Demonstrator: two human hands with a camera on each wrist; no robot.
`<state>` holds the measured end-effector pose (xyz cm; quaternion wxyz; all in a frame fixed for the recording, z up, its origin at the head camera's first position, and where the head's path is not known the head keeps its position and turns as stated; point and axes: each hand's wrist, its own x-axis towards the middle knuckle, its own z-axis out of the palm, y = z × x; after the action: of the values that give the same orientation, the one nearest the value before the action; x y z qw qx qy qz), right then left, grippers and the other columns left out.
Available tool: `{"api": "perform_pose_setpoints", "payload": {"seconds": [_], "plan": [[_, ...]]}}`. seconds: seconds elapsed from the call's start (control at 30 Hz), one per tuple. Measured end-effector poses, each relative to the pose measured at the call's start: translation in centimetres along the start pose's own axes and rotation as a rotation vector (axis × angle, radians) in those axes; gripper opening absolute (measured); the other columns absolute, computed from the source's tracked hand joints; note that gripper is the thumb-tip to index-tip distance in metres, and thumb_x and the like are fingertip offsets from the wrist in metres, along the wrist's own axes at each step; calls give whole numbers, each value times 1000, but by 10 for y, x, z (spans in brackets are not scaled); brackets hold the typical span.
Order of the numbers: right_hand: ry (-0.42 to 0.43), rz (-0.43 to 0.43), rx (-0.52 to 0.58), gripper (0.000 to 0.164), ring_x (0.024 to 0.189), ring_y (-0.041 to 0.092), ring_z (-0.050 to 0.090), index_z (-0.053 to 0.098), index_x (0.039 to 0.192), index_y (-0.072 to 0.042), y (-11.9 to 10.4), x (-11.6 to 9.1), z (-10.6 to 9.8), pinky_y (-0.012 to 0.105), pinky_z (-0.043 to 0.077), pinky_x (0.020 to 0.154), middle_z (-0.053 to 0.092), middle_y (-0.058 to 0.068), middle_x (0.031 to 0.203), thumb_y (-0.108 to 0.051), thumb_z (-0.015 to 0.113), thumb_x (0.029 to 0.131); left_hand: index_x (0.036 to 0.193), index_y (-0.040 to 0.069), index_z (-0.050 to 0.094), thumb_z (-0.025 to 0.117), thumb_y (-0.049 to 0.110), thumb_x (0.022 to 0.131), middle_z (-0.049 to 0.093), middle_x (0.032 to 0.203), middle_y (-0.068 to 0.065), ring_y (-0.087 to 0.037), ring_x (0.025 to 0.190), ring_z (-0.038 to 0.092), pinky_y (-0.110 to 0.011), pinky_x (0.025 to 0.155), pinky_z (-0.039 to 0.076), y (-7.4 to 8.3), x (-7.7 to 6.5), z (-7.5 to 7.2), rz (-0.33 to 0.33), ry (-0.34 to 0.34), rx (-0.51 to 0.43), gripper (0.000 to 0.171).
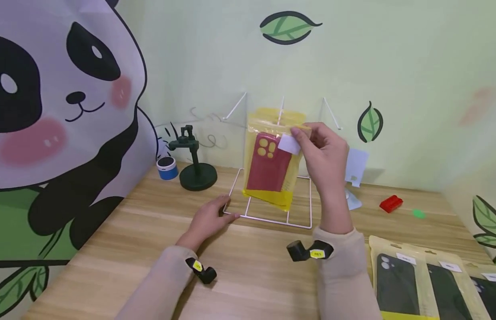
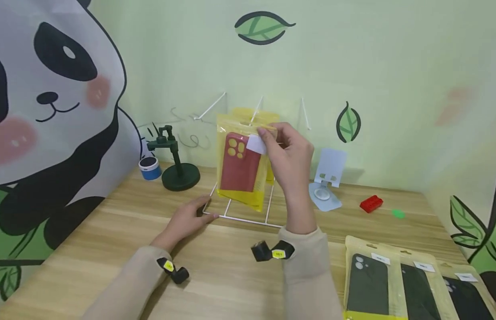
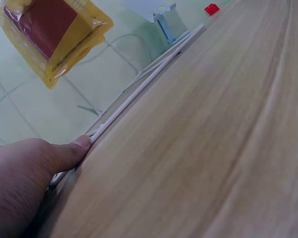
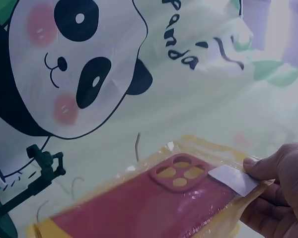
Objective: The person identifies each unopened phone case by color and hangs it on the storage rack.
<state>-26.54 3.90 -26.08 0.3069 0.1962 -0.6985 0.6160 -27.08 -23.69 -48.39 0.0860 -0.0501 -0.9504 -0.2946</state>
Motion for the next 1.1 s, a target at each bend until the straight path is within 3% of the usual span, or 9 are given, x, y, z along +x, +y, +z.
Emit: {"api": "perform_pose_setpoints", "payload": {"seconds": [0.3, 0.6, 1.1], "plan": [[-9, 35, -35, 28, 63, 16, 52, 78, 96, -6, 12, 7, 3, 24, 39, 54, 67, 3, 71, -32, 81, 87, 148, 7, 50, 69, 50, 92, 45, 155, -13, -32, 143, 41, -50, 117, 32, 2, 4, -10, 37, 2, 8, 73], [-7, 55, -26, 24, 63, 13, 54, 78, 94, -4, 21, 6, 11, 23, 39, 54, 71, 11, 77, -26, 81, 88, 149, 7, 49, 69, 50, 93, 43, 156, -12, -31, 144, 38, -49, 118, 31, 2, 2, -7, 22, -13, 10, 73], [-24, 80, -60, 30, 65, 16, 53, 77, 94, -4, 30, 6, 7, 24, 39, 56, 68, 10, 76, -33, 79, 89, 149, 8, 49, 68, 51, 93, 42, 157, -10, -29, 145, 37, -50, 118, 31, 4, 1, 0, 8, -21, 3, 73]]}}
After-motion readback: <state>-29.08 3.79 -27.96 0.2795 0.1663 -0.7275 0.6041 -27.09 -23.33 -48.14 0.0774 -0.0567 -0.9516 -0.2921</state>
